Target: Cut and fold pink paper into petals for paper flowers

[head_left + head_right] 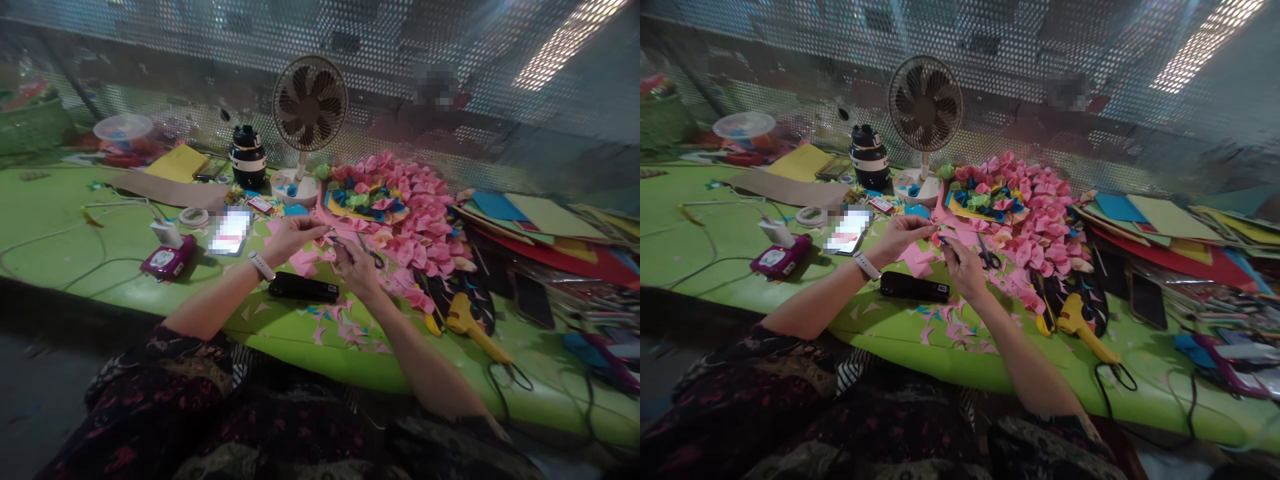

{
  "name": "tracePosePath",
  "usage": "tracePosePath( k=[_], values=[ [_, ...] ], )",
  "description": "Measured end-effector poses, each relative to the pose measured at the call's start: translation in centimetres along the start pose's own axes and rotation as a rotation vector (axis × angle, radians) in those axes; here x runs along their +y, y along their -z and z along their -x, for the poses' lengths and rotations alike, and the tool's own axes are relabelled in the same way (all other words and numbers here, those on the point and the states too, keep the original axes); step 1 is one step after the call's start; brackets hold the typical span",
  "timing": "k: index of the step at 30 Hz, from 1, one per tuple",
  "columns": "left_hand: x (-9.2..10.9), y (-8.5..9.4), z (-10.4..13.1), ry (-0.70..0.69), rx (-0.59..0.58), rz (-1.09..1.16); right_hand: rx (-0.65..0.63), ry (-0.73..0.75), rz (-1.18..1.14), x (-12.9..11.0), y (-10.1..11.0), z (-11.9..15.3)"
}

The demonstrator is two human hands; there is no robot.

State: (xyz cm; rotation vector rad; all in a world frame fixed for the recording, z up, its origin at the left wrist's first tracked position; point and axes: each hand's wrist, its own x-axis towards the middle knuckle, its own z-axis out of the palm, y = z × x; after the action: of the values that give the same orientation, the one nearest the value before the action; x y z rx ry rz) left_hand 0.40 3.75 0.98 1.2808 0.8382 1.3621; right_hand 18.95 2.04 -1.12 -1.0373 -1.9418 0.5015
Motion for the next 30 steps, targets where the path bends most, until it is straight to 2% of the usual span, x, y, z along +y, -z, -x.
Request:
tracePosePath(
  k=[11,20,26,30],
  values=[
    [0.0,-0.1,0.1,0.024,-0.058,0.026,0.017,0.029,-0.013,0.2,0.1,-0.1],
    [0.4,-0.4,0.3,-0.029,-0.052,-0.065,0.048,0.075,0.006,-0.1,0.0,0.1],
    [0.9,-0.6,0.4,-0.093,0.018,-0.11,0.044,0.068,-0.001,0.0,-0.1,0.2],
    [1.2,-0.8,0.6,-0.106,0.01,-0.126,0.054,0.063,0.016,0.1,0.0,0.2]
  ],
)
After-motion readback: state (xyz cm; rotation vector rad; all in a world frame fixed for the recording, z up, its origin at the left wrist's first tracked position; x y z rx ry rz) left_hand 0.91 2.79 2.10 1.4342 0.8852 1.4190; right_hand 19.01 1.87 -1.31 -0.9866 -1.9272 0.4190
